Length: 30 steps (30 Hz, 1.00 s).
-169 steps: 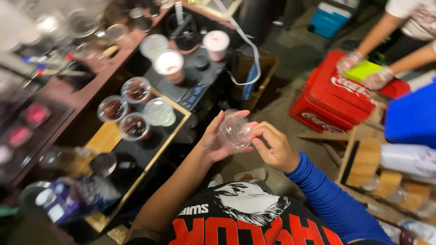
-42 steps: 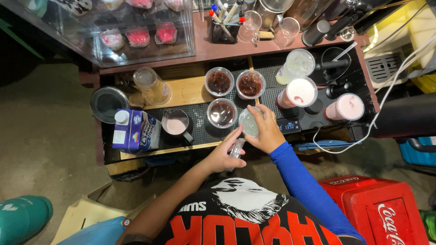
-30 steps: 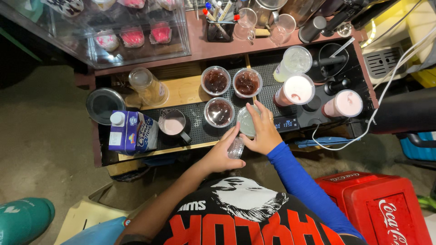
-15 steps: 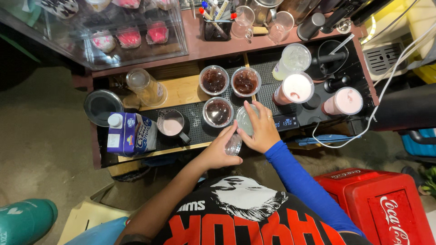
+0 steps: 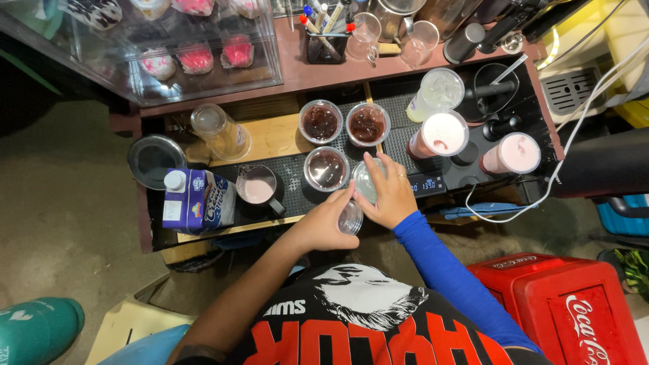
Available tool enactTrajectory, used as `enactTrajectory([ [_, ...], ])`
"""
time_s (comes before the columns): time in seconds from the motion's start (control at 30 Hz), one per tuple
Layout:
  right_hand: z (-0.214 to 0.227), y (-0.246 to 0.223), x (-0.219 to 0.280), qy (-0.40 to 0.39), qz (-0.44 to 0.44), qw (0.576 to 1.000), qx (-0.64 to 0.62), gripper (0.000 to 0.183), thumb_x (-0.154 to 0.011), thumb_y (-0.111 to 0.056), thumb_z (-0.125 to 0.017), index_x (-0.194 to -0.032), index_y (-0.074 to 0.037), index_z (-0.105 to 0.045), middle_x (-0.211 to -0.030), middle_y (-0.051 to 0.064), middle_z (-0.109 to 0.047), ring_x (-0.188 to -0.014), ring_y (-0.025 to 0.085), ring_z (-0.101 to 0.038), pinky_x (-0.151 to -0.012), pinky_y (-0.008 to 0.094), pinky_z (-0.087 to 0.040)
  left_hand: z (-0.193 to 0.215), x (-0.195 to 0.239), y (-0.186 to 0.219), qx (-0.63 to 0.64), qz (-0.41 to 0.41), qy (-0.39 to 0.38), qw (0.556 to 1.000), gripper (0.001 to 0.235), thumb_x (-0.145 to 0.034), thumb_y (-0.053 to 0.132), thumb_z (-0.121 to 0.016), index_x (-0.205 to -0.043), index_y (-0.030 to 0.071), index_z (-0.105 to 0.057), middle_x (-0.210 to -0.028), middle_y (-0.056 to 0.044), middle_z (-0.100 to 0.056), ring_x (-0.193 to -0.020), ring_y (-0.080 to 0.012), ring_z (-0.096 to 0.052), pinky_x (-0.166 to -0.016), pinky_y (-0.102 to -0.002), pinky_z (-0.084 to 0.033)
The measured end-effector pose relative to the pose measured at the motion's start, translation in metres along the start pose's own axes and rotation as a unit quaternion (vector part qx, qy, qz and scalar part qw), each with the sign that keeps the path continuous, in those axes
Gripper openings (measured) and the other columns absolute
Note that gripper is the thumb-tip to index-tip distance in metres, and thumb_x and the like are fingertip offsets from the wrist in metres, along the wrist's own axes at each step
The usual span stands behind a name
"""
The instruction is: The person pours a clear liquid from a bottle into a cup on a scale, then places lids on several cups containing different colored liquids. They wipe a black tray with a cloth and arrange the cups on it.
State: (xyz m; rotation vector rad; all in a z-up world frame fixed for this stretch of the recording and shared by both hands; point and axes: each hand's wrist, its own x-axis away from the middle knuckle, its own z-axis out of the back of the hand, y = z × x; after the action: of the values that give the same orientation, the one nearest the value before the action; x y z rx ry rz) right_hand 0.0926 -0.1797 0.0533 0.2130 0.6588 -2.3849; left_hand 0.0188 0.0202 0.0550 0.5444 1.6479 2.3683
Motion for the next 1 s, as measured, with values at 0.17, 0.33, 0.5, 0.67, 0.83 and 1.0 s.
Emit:
enactTrajectory([
  [0.17, 0.004, -0.003, -0.002, -0.015, -0.009, 1.000, -0.003, 0.083, -0.081, -0.035, -0.080, -0.152, -0.008, -0.046, -0.143, 0.027, -0.046, -0.124, 0.047, -0.049, -0.107, 0.052, -0.043, 0.001, 0.001, -0.002, -0.022, -0.016, 0.005, 1.000, 0.120, -0.062, 0.030, -0.081, -0.160, -0.004, -0.020, -0.159, -0.025, -0.037, -0.142, -0.0364, -0.047, -0.111, -0.036, -0.042],
  [0.33, 0.016, -0.008, -0.006, -0.054, -0.025, 0.998, -0.002, 0.092, -0.075, -0.039, -0.083, -0.152, -0.010, -0.043, -0.147, 0.028, -0.043, -0.130, 0.048, -0.046, -0.108, 0.054, -0.040, -0.011, 0.001, -0.021, 0.013, -0.038, 0.012, 0.999, 0.123, -0.064, 0.031, -0.083, -0.161, -0.004, -0.016, -0.161, -0.027, -0.034, -0.146, -0.0368, -0.042, -0.116, -0.036, -0.039],
  [0.5, 0.016, -0.006, -0.008, -0.118, -0.020, 0.992, 0.035, 0.101, -0.064, -0.032, -0.086, -0.152, -0.014, -0.041, -0.153, 0.030, -0.034, -0.138, 0.053, -0.037, -0.112, 0.057, -0.035, -0.026, -0.004, -0.044, 0.076, -0.071, 0.029, 0.994, 0.126, -0.067, 0.026, -0.087, -0.163, -0.004, -0.011, -0.166, -0.029, -0.023, -0.155, -0.0367, -0.028, -0.122, -0.039, -0.028],
  [0.67, 0.007, 0.000, -0.007, -0.130, -0.021, 0.991, 0.022, 0.096, -0.067, -0.024, -0.083, -0.154, -0.019, -0.042, -0.157, 0.031, -0.032, -0.140, 0.058, -0.035, -0.114, 0.056, -0.035, -0.039, -0.010, -0.054, 0.170, -0.085, 0.046, 0.981, 0.126, -0.069, 0.017, -0.086, -0.167, 0.003, -0.007, -0.162, -0.024, -0.033, -0.142, -0.0331, -0.040, -0.113, -0.041, -0.038],
  [0.83, 0.009, 0.002, -0.006, -0.139, -0.005, 0.990, 0.030, 0.095, -0.067, -0.023, -0.081, -0.153, -0.016, -0.041, -0.154, 0.035, -0.032, -0.138, 0.062, -0.033, -0.114, 0.058, -0.035, -0.042, -0.010, -0.052, 0.247, -0.037, 0.016, 0.968, 0.128, -0.069, 0.012, -0.083, -0.168, 0.012, -0.001, -0.143, -0.014, -0.051, -0.109, -0.0186, -0.061, -0.091, -0.034, -0.055],
  [1.0, 0.013, 0.000, -0.010, -0.160, -0.011, 0.987, 0.025, 0.094, -0.067, -0.024, -0.081, -0.152, -0.014, -0.041, -0.153, 0.035, -0.033, -0.137, 0.062, -0.033, -0.112, 0.058, -0.036, -0.044, -0.010, -0.051, 0.270, -0.029, 0.006, 0.962, 0.130, -0.069, 0.010, -0.082, -0.167, 0.013, 0.002, -0.142, -0.013, -0.049, -0.108, -0.0196, -0.058, -0.090, -0.035, -0.055],
])
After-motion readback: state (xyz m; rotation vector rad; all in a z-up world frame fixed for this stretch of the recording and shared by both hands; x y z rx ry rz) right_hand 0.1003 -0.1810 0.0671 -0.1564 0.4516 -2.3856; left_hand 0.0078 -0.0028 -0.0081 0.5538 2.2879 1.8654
